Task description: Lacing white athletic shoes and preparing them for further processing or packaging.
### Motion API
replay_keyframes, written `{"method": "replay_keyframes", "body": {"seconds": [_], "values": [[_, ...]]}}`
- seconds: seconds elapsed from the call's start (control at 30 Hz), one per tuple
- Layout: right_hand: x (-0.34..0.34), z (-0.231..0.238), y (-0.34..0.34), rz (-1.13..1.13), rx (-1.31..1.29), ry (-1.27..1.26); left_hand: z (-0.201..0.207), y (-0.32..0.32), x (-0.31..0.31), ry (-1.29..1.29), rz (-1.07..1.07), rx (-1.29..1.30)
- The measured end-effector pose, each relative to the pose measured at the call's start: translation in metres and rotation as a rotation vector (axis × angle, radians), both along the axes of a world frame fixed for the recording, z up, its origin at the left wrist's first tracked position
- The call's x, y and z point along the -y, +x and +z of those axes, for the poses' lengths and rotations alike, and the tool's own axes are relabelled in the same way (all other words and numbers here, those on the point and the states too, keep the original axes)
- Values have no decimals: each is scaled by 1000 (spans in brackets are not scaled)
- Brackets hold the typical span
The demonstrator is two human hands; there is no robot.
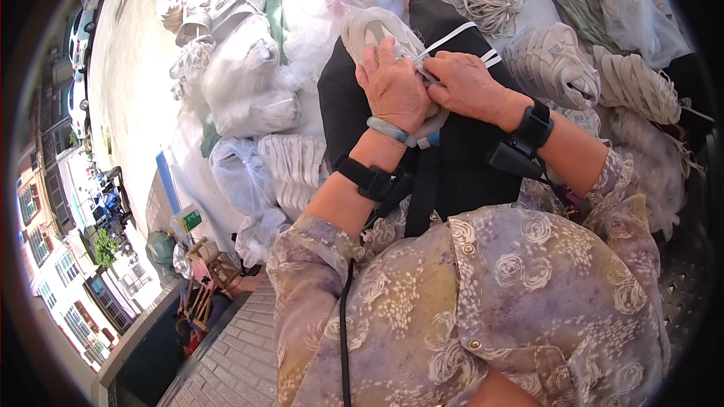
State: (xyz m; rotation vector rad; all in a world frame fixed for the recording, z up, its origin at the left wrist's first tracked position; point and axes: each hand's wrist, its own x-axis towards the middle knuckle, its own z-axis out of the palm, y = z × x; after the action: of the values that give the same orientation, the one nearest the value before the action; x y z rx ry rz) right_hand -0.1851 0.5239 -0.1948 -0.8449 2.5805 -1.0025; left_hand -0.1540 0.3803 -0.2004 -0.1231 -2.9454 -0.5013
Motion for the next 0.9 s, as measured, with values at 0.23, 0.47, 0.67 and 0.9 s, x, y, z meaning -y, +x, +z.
{"method": "replay_keyframes", "body": {"seconds": [0.23,0.47,0.67,0.9], "values": [[-10,11,2,23,-44,163,39,4,19,-163,-114,26],[-27,3,8,35,-100,109,28,109,204,-417,399,391],[-15,-2,9,15,-160,-80,17,183,284,-480,815,668],[4,3,-8,-101,-65,176,-2,92,180,-37,152,94]]}}
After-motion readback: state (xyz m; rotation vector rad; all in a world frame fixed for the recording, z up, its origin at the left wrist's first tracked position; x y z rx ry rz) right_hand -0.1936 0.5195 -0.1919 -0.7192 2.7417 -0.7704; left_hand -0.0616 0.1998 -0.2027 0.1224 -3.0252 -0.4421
